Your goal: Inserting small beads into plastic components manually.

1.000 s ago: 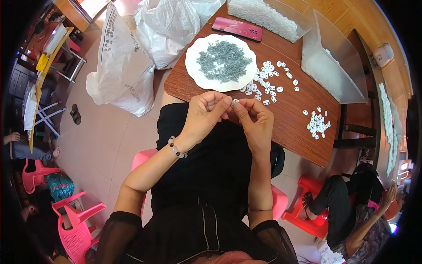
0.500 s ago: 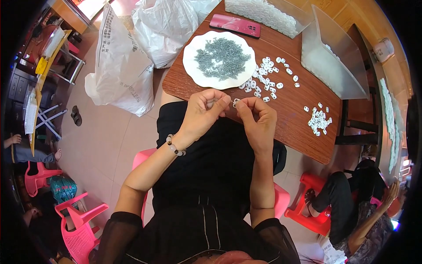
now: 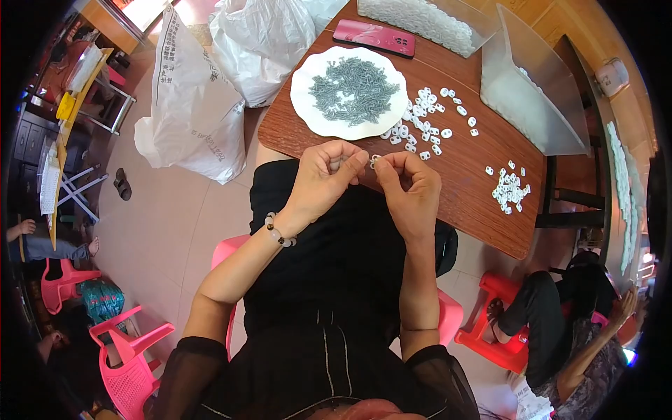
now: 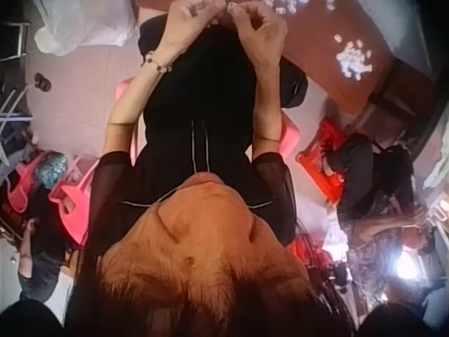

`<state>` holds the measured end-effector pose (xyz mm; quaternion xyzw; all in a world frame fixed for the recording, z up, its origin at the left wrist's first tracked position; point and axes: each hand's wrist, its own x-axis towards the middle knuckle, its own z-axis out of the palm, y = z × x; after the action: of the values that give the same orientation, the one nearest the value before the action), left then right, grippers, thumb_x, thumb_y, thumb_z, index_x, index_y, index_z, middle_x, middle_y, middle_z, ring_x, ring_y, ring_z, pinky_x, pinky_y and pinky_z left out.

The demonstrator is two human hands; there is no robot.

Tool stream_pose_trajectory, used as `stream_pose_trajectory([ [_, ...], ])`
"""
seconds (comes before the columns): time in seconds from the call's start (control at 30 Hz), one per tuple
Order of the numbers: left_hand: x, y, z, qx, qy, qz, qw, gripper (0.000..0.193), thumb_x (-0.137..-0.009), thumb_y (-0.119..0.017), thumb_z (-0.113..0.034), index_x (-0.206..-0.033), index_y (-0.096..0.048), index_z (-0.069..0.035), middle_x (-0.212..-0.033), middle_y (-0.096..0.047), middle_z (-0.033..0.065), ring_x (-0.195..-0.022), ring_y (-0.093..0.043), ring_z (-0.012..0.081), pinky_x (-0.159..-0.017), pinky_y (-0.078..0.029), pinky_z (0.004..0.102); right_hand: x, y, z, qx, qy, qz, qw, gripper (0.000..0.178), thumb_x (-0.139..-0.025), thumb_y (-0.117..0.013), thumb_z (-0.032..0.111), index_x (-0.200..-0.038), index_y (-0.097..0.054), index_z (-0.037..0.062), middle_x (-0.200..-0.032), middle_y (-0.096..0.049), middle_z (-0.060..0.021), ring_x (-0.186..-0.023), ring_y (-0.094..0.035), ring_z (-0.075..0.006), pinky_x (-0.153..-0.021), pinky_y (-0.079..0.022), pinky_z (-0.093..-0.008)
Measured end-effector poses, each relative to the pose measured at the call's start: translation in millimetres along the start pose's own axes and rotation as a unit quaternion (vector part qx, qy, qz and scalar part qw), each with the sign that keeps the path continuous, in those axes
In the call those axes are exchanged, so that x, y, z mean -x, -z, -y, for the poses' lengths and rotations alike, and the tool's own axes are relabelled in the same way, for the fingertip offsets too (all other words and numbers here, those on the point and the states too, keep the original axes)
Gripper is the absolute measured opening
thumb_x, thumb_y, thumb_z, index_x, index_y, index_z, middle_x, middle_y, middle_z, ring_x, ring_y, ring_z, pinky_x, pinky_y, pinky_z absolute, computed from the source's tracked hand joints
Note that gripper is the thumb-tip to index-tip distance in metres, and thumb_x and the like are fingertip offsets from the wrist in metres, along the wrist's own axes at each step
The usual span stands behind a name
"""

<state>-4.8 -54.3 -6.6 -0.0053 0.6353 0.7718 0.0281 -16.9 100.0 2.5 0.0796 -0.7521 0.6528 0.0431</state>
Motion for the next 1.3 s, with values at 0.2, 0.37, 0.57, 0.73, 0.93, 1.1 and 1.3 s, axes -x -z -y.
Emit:
stream_pose_trajectory([
  [0.2, 1, -1, 0, -0.028, -0.015, -0.015, 0.999, 0.017, -0.091, -0.063, -0.016, -0.089, -0.064, 0.001, -0.070, -0.061, -0.0015, -0.062, -0.053, 0.0019, -0.056, -0.042, 0.0170, 2, -3, 1, -0.007, -0.007, -0.002, 1.000, 0.013, -0.084, -0.066, 0.009, -0.080, -0.064, -0.0028, -0.067, -0.064, -0.0042, -0.061, -0.058, -0.0059, -0.055, -0.044, -0.0210],
  [0.37, 2, -2, 2, -0.068, -0.033, -0.022, 0.997, 0.018, -0.091, -0.063, -0.018, -0.089, -0.064, -0.001, -0.070, -0.061, -0.0018, -0.060, -0.051, 0.0025, -0.056, -0.041, 0.0173, 3, -3, 3, -0.020, -0.011, -0.007, 1.000, 0.012, -0.084, -0.066, 0.009, -0.080, -0.064, -0.0028, -0.068, -0.064, -0.0036, -0.061, -0.057, -0.0054, -0.055, -0.045, -0.0206],
  [0.57, 2, -2, 4, -0.078, -0.036, -0.029, 0.996, 0.017, -0.091, -0.063, -0.016, -0.088, -0.064, 0.000, -0.070, -0.062, -0.0014, -0.060, -0.051, 0.0023, -0.055, -0.041, 0.0169, 4, -3, 2, -0.016, -0.010, -0.012, 1.000, 0.012, -0.084, -0.066, 0.008, -0.080, -0.064, -0.0024, -0.069, -0.065, -0.0037, -0.061, -0.057, -0.0057, -0.055, -0.044, -0.0210],
  [0.73, 4, -6, 6, -0.082, -0.041, -0.045, 0.995, 0.016, -0.091, -0.064, -0.015, -0.089, -0.064, 0.001, -0.070, -0.063, -0.0001, -0.060, -0.053, 0.0026, -0.055, -0.042, 0.0170, 6, -6, -1, -0.014, -0.006, -0.018, 1.000, 0.012, -0.084, -0.066, 0.009, -0.080, -0.064, -0.0025, -0.069, -0.065, -0.0048, -0.061, -0.058, -0.0063, -0.055, -0.044, -0.0212],
  [0.93, 5, -9, 10, -0.078, -0.059, -0.066, 0.993, 0.014, -0.090, -0.063, -0.010, -0.086, -0.063, 0.002, -0.067, -0.062, -0.0011, -0.056, -0.051, -0.0003, -0.050, -0.037, 0.0155, 6, -8, -8, -0.017, 0.000, -0.020, 1.000, 0.012, -0.084, -0.066, 0.008, -0.081, -0.064, -0.0025, -0.070, -0.065, -0.0061, -0.061, -0.058, -0.0074, -0.055, -0.044, -0.0221],
  [1.1, 6, -10, 9, -0.060, -0.048, -0.060, 0.995, 0.014, -0.090, -0.063, -0.011, -0.086, -0.063, 0.002, -0.068, -0.063, 0.0004, -0.057, -0.053, 0.0016, -0.052, -0.041, 0.0164, 6, -8, -11, -0.031, -0.007, -0.015, 0.999, 0.012, -0.084, -0.066, 0.008, -0.081, -0.064, -0.0025, -0.070, -0.065, -0.0064, -0.061, -0.059, -0.0076, -0.055, -0.044, -0.0220],
  [1.3, 6, -11, 7, -0.045, -0.027, -0.061, 0.997, 0.016, -0.090, -0.064, -0.013, -0.087, -0.064, 0.002, -0.069, -0.063, 0.0008, -0.059, -0.055, 0.0027, -0.054, -0.043, 0.0171, 5, -6, -15, -0.060, -0.033, -0.005, 0.998, 0.012, -0.085, -0.066, 0.009, -0.082, -0.065, -0.0027, -0.069, -0.065, -0.0031, -0.061, -0.057, -0.0047, -0.055, -0.043, -0.0204],
])
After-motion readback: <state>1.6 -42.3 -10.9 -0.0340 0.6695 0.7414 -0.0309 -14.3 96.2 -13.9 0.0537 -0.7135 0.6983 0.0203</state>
